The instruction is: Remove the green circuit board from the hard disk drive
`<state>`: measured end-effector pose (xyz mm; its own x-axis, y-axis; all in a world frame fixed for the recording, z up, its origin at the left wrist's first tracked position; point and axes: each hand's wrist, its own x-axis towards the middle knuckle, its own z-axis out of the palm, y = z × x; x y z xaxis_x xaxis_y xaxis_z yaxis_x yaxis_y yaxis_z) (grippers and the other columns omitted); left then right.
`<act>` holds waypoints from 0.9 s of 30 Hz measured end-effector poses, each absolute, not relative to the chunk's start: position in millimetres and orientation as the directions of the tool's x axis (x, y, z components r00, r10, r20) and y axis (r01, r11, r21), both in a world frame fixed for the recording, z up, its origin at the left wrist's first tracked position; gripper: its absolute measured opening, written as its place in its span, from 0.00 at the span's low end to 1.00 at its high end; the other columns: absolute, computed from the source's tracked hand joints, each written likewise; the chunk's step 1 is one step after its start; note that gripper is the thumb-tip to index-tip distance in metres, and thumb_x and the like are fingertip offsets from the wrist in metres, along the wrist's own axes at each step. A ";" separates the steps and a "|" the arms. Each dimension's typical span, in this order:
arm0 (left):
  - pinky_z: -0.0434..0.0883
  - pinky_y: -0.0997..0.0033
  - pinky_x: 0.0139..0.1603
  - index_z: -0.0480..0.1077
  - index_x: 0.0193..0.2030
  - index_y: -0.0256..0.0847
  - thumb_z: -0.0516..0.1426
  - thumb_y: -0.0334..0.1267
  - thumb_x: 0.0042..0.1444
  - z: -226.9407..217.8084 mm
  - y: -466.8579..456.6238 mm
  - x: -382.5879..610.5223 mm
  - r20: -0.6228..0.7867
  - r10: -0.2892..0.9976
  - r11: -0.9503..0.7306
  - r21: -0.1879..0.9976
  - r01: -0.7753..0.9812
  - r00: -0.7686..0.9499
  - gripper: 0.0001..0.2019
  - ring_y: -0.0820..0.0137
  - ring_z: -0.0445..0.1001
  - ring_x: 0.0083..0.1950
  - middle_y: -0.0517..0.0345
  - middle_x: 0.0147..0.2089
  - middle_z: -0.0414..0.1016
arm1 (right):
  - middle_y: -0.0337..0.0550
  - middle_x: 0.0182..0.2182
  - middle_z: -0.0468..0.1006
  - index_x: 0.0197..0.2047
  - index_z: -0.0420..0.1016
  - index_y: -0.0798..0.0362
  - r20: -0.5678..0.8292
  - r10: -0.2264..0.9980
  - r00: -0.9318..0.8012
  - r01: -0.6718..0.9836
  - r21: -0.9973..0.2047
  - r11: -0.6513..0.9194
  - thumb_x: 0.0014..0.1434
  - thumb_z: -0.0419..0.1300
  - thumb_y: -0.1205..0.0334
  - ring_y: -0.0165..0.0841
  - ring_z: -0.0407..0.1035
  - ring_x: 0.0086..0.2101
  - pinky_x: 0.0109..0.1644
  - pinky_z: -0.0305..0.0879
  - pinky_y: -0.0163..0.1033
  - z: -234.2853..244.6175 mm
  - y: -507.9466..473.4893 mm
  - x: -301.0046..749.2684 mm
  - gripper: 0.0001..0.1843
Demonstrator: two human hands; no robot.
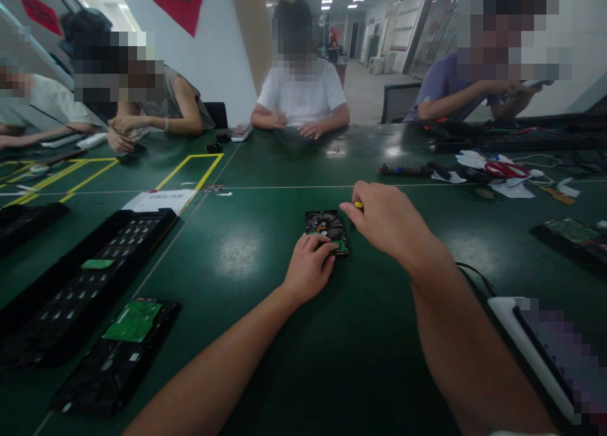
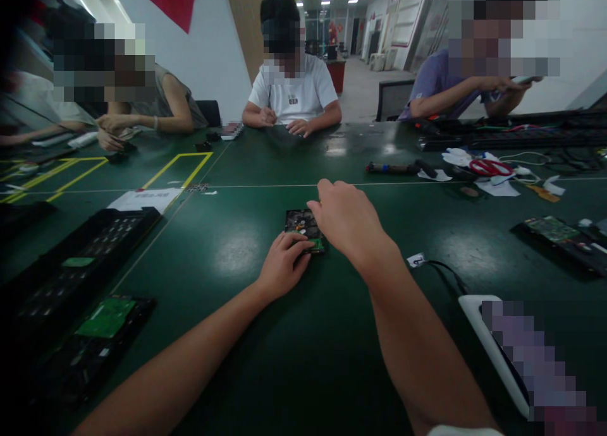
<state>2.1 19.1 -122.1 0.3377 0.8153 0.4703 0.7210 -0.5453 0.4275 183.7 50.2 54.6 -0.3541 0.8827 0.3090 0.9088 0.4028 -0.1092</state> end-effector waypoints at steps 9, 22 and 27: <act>0.63 0.36 0.72 0.75 0.59 0.48 0.58 0.36 0.67 -121.0 19.4 1.8 0.466 0.814 -0.550 0.426 0.719 0.346 0.15 0.54 0.71 0.62 0.48 0.58 0.73 | 0.59 0.43 0.82 0.49 0.72 0.57 0.219 0.885 -0.410 0.887 -0.128 0.443 0.72 0.47 0.68 0.46 0.77 0.39 0.40 0.65 0.45 40.1 65.5 187.7 0.12; 0.63 0.36 0.72 0.74 0.60 0.48 0.59 0.35 0.66 -121.3 18.5 1.9 0.468 0.812 -0.551 0.418 0.722 0.349 0.16 0.54 0.70 0.62 0.49 0.59 0.73 | 0.51 0.44 0.84 0.48 0.76 0.53 0.188 0.850 -0.493 0.830 -0.192 0.524 0.67 0.59 0.63 0.45 0.77 0.44 0.48 0.67 0.45 37.9 67.0 197.7 0.08; 0.63 0.36 0.72 0.74 0.59 0.47 0.58 0.35 0.66 -122.7 19.1 1.6 0.467 0.813 -0.549 0.415 0.725 0.348 0.16 0.54 0.70 0.62 0.49 0.59 0.73 | 0.51 0.46 0.82 0.50 0.75 0.53 0.195 0.799 -0.570 0.771 -0.211 0.601 0.64 0.56 0.70 0.43 0.76 0.46 0.49 0.67 0.44 37.6 66.3 196.7 0.13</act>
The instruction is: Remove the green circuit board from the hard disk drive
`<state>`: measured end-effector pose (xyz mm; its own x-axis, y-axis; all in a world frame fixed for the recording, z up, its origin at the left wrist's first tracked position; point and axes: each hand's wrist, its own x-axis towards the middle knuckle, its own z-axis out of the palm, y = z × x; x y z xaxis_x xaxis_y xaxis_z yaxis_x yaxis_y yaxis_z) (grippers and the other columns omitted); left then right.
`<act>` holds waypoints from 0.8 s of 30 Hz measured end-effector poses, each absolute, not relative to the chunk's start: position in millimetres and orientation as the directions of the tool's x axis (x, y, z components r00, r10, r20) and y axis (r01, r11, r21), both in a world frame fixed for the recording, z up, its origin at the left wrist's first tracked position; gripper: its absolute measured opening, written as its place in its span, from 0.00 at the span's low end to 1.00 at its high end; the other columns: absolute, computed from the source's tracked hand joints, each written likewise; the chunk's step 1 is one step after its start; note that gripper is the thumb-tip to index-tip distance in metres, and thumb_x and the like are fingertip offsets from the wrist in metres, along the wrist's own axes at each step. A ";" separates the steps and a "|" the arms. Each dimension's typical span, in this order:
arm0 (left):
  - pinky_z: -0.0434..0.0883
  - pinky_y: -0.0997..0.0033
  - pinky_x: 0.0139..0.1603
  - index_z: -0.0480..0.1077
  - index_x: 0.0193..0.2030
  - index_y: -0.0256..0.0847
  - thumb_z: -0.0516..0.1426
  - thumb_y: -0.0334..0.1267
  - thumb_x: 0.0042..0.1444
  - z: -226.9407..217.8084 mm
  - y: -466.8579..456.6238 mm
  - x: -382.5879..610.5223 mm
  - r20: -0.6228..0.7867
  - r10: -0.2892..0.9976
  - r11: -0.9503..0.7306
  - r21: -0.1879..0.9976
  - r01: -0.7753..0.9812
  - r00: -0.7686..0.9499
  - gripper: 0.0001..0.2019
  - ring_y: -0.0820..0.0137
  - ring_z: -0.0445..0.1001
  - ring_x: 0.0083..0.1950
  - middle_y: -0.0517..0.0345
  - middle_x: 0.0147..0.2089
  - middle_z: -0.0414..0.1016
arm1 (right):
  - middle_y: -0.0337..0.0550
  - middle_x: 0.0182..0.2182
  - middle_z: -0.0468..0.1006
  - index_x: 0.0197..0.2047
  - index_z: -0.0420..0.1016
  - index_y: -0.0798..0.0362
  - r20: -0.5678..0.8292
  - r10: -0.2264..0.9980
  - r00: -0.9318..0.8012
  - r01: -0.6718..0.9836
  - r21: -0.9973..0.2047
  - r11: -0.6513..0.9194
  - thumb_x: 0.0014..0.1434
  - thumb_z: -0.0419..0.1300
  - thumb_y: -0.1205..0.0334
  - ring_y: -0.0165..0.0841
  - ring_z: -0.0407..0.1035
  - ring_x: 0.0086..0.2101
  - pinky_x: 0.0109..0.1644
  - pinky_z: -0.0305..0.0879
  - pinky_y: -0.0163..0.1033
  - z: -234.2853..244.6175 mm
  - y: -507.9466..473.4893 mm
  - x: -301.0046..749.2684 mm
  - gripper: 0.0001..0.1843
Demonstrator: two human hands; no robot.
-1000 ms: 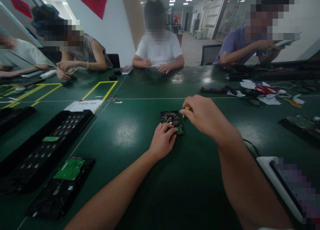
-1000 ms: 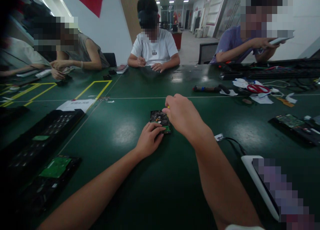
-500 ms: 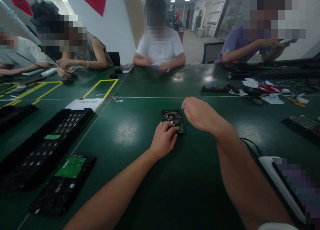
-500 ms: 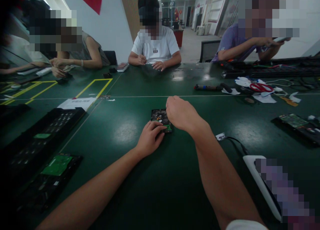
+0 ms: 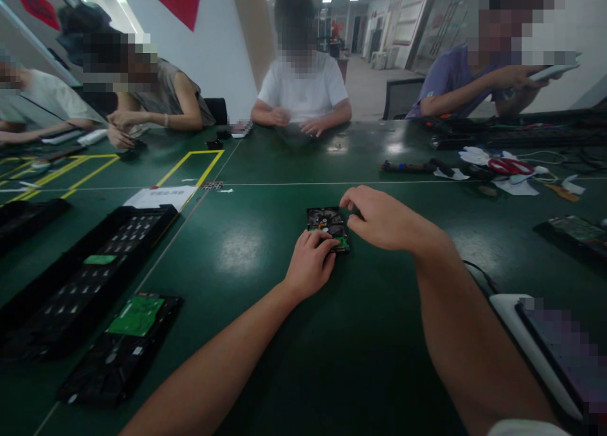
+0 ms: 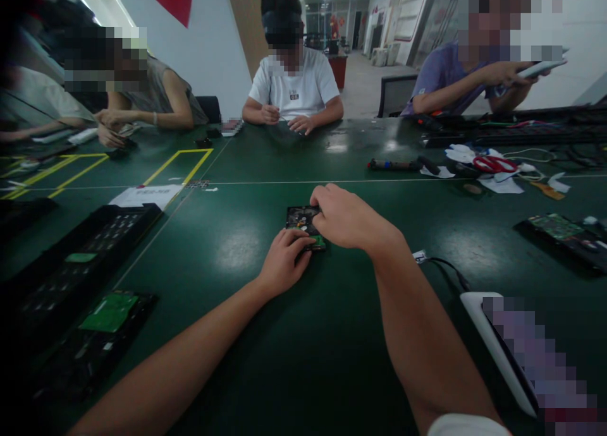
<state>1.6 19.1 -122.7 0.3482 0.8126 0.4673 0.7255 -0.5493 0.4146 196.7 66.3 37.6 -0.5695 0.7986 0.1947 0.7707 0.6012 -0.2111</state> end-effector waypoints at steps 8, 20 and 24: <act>0.63 0.37 0.72 0.74 0.59 0.48 0.58 0.35 0.66 -121.8 18.8 1.1 0.463 0.816 -0.545 0.418 0.727 0.345 0.16 0.53 0.70 0.62 0.49 0.59 0.73 | 0.53 0.48 0.82 0.51 0.75 0.54 0.208 0.834 -0.511 0.815 -0.190 0.547 0.65 0.58 0.66 0.45 0.76 0.46 0.50 0.68 0.45 35.0 65.5 194.4 0.12; 0.62 0.37 0.73 0.74 0.60 0.48 0.58 0.35 0.67 -124.4 19.0 0.6 0.461 0.814 -0.549 0.409 0.729 0.354 0.16 0.54 0.70 0.63 0.49 0.60 0.73 | 0.52 0.48 0.81 0.51 0.75 0.54 0.164 0.787 -0.595 0.766 -0.181 0.617 0.63 0.58 0.68 0.44 0.75 0.48 0.52 0.67 0.44 39.8 66.4 199.2 0.14; 0.61 0.38 0.74 0.74 0.60 0.47 0.58 0.35 0.66 -124.0 19.1 0.5 0.461 0.815 -0.546 0.408 0.732 0.351 0.16 0.54 0.70 0.63 0.49 0.60 0.72 | 0.54 0.46 0.82 0.52 0.74 0.55 0.150 0.844 -0.515 0.831 -0.153 0.534 0.66 0.58 0.64 0.46 0.76 0.45 0.49 0.67 0.45 40.1 64.7 197.0 0.12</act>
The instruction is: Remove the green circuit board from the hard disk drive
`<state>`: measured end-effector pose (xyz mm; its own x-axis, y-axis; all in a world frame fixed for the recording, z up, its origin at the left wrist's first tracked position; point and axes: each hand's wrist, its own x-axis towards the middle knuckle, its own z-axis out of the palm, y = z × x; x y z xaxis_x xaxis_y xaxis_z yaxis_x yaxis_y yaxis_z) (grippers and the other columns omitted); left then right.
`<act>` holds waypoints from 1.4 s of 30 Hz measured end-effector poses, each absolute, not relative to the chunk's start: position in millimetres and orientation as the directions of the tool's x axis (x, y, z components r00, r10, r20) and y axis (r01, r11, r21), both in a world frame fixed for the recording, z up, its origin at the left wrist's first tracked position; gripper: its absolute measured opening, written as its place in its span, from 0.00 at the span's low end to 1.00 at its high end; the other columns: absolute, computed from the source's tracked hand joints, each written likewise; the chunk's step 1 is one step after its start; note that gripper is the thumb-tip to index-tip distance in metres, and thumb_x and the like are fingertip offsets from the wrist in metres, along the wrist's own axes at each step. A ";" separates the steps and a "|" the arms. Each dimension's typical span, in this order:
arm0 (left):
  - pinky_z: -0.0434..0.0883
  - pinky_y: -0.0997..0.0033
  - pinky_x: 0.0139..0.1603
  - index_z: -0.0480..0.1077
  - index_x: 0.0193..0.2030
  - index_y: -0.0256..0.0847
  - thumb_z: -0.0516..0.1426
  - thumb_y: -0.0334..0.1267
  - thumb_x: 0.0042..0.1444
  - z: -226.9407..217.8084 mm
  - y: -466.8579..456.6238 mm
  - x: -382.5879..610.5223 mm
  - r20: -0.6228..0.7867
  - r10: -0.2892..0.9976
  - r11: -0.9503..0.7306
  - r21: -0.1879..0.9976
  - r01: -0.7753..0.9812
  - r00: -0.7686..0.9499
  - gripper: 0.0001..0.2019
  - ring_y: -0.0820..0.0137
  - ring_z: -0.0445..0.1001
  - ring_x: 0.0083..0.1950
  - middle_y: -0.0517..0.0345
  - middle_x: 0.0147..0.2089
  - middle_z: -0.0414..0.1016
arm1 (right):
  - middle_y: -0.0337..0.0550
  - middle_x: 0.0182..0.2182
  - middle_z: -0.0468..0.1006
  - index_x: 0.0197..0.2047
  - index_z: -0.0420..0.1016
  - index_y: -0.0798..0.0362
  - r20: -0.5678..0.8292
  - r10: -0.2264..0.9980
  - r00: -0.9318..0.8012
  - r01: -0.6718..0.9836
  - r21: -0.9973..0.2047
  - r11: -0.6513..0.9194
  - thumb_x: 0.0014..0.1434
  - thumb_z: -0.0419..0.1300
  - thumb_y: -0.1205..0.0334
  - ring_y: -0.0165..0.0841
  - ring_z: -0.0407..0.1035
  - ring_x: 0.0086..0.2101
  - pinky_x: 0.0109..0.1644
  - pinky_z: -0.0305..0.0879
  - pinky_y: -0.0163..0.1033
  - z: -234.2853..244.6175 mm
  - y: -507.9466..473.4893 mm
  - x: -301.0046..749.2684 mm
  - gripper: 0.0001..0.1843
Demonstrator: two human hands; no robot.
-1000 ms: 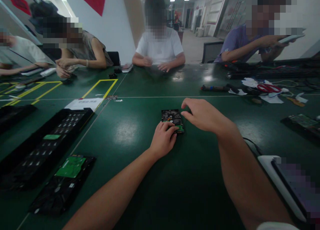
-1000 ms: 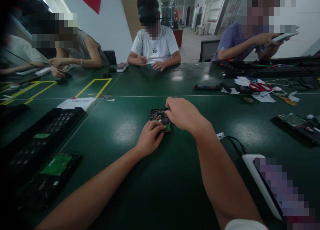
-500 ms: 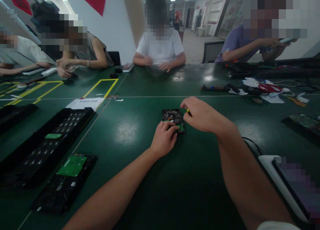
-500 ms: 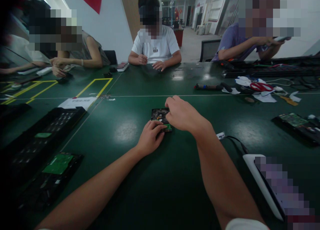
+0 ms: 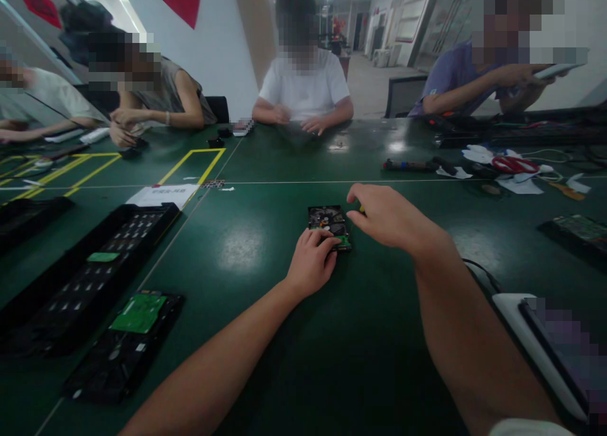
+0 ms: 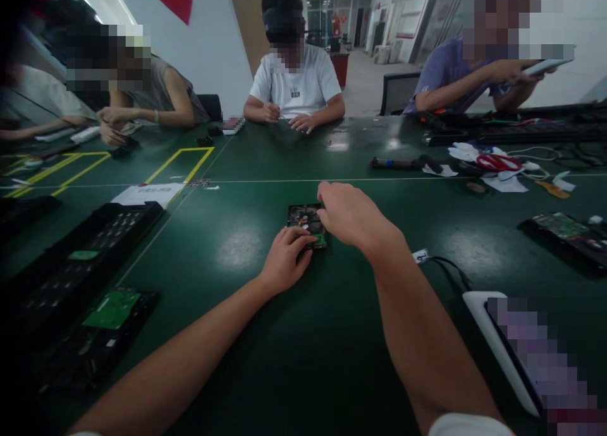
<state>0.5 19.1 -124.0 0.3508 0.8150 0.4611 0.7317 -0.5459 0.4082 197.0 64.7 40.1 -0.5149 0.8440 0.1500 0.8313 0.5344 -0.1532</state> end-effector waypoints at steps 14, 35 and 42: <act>0.61 0.36 0.73 0.73 0.60 0.47 0.58 0.35 0.66 -122.1 18.1 0.1 0.445 0.822 -0.539 0.403 0.739 0.357 0.17 0.53 0.69 0.64 0.49 0.60 0.72 | 0.51 0.46 0.82 0.50 0.75 0.53 0.142 0.799 -0.585 0.775 -0.194 0.602 0.65 0.58 0.66 0.43 0.76 0.45 0.49 0.66 0.43 41.5 67.2 197.1 0.11; 0.60 0.37 0.75 0.73 0.60 0.48 0.58 0.34 0.66 -122.5 17.9 0.8 0.452 0.820 -0.540 0.410 0.735 0.350 0.17 0.54 0.69 0.64 0.50 0.60 0.72 | 0.53 0.46 0.82 0.49 0.75 0.55 0.162 0.821 -0.548 0.808 -0.150 0.569 0.63 0.58 0.67 0.44 0.75 0.45 0.49 0.66 0.43 39.3 66.0 193.8 0.11; 0.61 0.37 0.74 0.73 0.60 0.48 0.58 0.34 0.65 -121.2 17.2 0.7 0.450 0.823 -0.535 0.408 0.740 0.347 0.17 0.54 0.69 0.64 0.49 0.60 0.72 | 0.53 0.45 0.81 0.48 0.74 0.54 0.171 0.838 -0.518 0.828 -0.147 0.542 0.66 0.57 0.63 0.44 0.75 0.45 0.50 0.66 0.45 38.2 66.7 194.0 0.09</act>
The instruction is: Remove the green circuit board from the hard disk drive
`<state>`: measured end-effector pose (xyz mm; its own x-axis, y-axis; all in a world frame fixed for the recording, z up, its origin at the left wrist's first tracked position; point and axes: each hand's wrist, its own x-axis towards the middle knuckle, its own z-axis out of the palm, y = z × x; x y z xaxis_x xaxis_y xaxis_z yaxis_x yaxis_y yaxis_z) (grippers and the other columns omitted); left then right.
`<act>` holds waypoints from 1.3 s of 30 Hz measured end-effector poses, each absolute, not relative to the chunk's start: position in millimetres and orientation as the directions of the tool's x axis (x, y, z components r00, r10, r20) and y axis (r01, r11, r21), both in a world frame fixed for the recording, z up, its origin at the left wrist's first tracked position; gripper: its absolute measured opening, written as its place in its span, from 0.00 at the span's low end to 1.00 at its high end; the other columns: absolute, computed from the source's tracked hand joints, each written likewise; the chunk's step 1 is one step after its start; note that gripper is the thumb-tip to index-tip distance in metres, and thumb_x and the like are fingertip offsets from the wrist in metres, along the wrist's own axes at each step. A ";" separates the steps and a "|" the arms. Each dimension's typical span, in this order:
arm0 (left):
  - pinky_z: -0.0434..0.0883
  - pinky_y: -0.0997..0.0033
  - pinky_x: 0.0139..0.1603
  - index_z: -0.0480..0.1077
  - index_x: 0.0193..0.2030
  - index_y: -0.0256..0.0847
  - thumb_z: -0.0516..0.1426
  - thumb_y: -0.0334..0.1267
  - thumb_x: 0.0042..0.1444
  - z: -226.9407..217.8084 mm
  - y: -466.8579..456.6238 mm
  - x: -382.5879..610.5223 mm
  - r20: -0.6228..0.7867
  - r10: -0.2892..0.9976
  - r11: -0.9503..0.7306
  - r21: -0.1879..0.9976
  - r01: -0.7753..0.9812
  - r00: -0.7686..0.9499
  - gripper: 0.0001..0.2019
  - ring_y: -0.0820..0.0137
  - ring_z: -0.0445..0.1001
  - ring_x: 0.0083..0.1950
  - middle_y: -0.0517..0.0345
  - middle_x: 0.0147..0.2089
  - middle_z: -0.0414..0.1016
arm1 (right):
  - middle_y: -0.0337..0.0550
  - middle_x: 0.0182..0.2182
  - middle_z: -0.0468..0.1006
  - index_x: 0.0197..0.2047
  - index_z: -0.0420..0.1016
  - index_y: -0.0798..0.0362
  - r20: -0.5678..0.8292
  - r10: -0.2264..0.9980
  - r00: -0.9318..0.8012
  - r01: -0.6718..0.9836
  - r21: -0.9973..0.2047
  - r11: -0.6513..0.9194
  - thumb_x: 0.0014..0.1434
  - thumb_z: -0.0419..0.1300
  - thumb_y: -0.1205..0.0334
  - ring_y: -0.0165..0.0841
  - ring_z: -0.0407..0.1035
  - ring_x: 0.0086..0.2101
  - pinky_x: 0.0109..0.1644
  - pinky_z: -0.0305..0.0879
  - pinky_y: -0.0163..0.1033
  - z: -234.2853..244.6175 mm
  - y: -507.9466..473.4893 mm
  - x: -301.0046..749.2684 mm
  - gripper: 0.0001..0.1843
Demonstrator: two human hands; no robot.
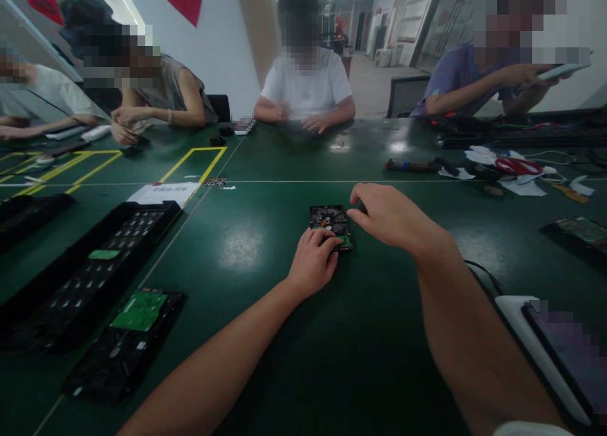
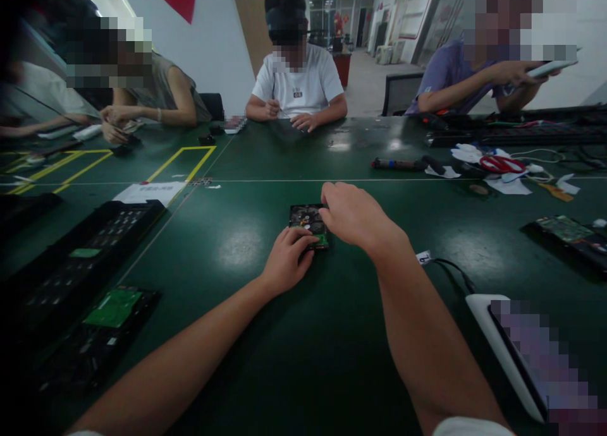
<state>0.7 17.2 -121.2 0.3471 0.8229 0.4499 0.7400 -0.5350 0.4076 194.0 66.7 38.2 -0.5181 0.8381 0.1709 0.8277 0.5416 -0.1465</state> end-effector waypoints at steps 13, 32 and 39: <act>0.63 0.35 0.73 0.73 0.61 0.49 0.59 0.33 0.64 -119.8 16.6 0.9 0.440 0.829 -0.531 0.424 0.734 0.345 0.18 0.53 0.69 0.64 0.49 0.60 0.72 | 0.49 0.41 0.81 0.43 0.74 0.53 0.173 0.809 -0.561 0.788 -0.186 0.586 0.65 0.59 0.63 0.42 0.73 0.41 0.46 0.64 0.44 39.8 70.8 198.1 0.04; 0.62 0.34 0.72 0.73 0.60 0.49 0.59 0.33 0.65 -119.4 16.9 0.3 0.441 0.829 -0.530 0.419 0.737 0.344 0.18 0.53 0.69 0.64 0.49 0.60 0.72 | 0.52 0.44 0.82 0.47 0.75 0.53 0.178 0.852 -0.493 0.834 -0.183 0.521 0.67 0.57 0.60 0.45 0.76 0.44 0.49 0.67 0.46 39.0 69.8 197.7 0.09; 0.61 0.35 0.73 0.73 0.60 0.48 0.58 0.34 0.65 -120.3 17.2 0.6 0.445 0.825 -0.533 0.413 0.738 0.348 0.18 0.53 0.69 0.64 0.49 0.60 0.72 | 0.51 0.44 0.82 0.46 0.75 0.54 0.183 0.814 -0.551 0.791 -0.198 0.579 0.66 0.58 0.64 0.42 0.75 0.43 0.49 0.66 0.44 45.4 67.0 196.4 0.07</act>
<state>0.6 17.2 -120.3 0.3478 0.8254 0.4447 0.7382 -0.5335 0.4130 196.4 67.0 45.4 -0.5507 0.8144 0.1828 0.7909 0.5792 -0.1975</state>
